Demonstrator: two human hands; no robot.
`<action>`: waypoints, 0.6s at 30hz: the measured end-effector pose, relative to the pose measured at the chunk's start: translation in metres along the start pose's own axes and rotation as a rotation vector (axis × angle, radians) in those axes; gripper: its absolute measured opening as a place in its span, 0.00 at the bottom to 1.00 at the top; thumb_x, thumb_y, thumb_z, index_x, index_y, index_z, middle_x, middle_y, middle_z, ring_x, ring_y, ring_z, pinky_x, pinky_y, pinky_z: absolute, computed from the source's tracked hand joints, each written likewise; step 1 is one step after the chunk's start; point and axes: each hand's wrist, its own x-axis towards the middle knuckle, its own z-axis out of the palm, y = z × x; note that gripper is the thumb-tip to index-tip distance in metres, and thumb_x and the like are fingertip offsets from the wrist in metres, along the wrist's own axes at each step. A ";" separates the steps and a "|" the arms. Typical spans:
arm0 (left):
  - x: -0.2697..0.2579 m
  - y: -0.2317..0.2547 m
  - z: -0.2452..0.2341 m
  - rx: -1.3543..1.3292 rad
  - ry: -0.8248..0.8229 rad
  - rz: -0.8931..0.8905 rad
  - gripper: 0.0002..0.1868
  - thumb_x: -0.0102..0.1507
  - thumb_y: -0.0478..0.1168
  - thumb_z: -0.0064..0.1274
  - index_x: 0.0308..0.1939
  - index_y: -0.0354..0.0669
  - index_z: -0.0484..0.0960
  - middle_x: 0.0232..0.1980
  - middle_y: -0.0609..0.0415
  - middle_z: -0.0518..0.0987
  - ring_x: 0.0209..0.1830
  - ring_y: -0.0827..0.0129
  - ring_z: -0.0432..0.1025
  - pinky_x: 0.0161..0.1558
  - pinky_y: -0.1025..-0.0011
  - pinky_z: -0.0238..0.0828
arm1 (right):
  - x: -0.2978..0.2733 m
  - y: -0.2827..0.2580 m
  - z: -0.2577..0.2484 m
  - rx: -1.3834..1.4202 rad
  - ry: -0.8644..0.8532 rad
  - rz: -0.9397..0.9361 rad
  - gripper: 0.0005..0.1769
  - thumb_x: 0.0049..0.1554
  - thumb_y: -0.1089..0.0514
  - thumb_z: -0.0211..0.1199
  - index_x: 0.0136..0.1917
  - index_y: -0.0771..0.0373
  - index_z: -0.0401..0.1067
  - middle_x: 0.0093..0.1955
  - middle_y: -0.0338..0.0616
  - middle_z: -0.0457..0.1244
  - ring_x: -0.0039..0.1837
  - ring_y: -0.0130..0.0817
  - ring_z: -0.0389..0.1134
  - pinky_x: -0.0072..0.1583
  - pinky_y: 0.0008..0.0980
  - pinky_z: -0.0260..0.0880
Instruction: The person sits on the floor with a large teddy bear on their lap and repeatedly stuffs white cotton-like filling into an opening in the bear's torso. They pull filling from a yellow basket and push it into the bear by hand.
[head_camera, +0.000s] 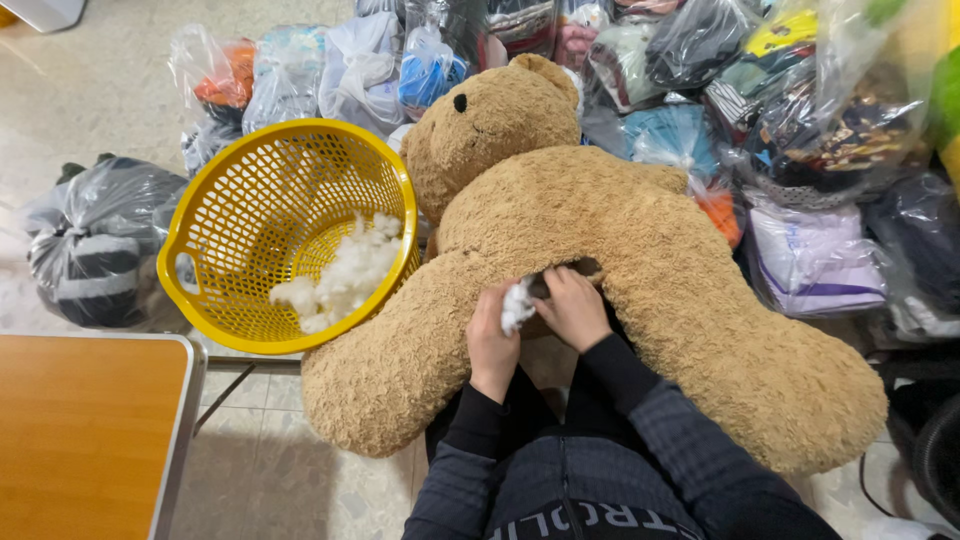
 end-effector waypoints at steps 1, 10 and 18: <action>0.001 0.000 0.000 -0.004 0.009 0.040 0.29 0.56 0.19 0.48 0.60 0.42 0.77 0.54 0.47 0.80 0.52 0.53 0.78 0.51 0.62 0.76 | 0.004 0.004 0.011 -0.044 -0.078 0.052 0.20 0.47 0.52 0.71 0.46 0.70 0.71 0.46 0.55 0.67 0.50 0.54 0.71 0.51 0.49 0.72; 0.001 0.004 -0.006 0.011 0.012 0.097 0.30 0.54 0.19 0.48 0.60 0.41 0.78 0.53 0.45 0.80 0.53 0.50 0.77 0.53 0.61 0.75 | 0.004 0.019 0.067 0.220 0.092 0.089 0.05 0.51 0.64 0.65 0.43 0.64 0.75 0.42 0.55 0.67 0.47 0.56 0.71 0.49 0.47 0.72; 0.005 0.015 -0.012 0.006 -0.086 0.137 0.34 0.53 0.21 0.51 0.64 0.44 0.76 0.58 0.46 0.78 0.59 0.50 0.75 0.59 0.59 0.74 | -0.034 -0.013 -0.033 0.361 0.230 -0.041 0.21 0.49 0.72 0.63 0.56 0.64 0.75 0.55 0.51 0.69 0.54 0.49 0.73 0.55 0.37 0.75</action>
